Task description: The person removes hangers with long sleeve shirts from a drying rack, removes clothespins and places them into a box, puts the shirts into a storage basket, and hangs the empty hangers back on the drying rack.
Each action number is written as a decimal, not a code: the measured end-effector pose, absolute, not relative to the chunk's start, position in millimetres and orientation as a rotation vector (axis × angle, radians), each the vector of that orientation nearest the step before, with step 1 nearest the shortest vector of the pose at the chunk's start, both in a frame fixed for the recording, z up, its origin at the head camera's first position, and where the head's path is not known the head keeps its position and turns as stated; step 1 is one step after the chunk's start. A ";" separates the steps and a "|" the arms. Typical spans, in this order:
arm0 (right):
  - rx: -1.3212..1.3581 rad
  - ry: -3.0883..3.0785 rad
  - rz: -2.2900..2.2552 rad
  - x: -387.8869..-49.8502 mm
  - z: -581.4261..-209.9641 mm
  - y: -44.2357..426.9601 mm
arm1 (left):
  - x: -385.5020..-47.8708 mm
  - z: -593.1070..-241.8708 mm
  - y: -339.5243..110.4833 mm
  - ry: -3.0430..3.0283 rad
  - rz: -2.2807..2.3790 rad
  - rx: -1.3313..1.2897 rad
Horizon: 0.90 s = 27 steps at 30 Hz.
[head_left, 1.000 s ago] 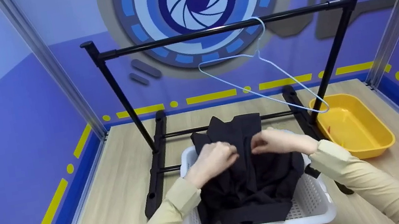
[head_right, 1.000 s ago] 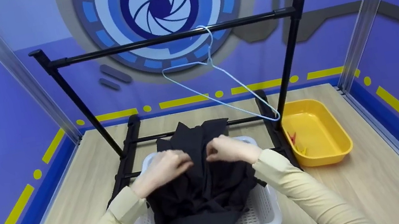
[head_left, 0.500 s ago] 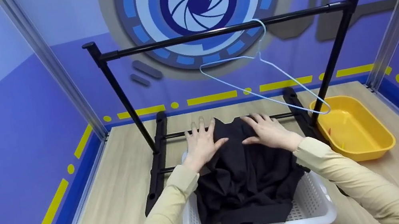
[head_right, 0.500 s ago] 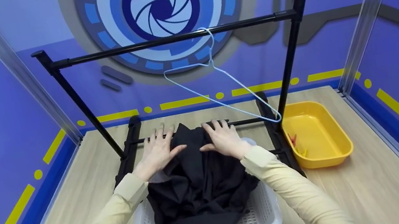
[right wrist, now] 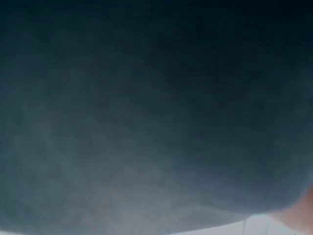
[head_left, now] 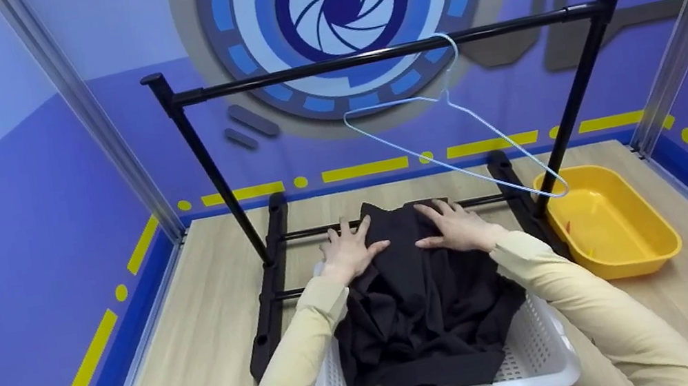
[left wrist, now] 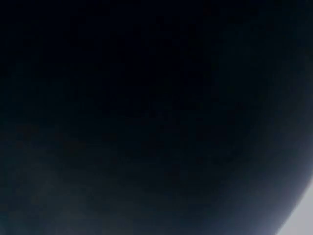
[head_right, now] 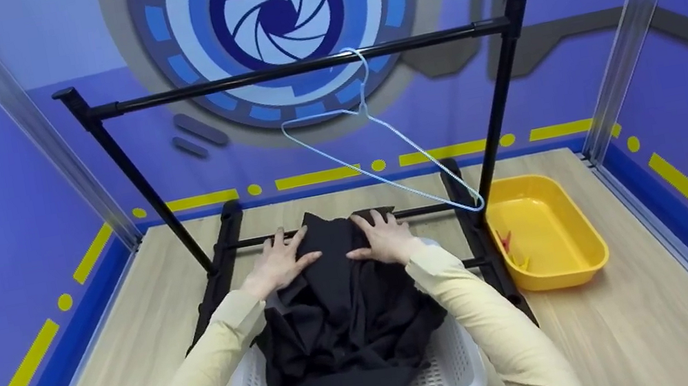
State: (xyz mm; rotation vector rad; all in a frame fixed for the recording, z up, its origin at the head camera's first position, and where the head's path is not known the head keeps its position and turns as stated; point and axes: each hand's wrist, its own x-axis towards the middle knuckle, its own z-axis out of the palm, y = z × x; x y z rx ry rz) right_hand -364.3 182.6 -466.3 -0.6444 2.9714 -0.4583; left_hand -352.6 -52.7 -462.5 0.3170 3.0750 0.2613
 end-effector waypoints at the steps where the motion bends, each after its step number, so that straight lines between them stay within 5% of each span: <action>1: -0.660 2.946 -0.473 -365.2 -466.8 182.9 | -352.8 -462.9 -52.1 3.067 0.258 0.321; 27: -1.273 2.958 -0.852 -373.6 -471.5 167.2 | -354.4 -460.0 -40.6 3.181 0.441 0.795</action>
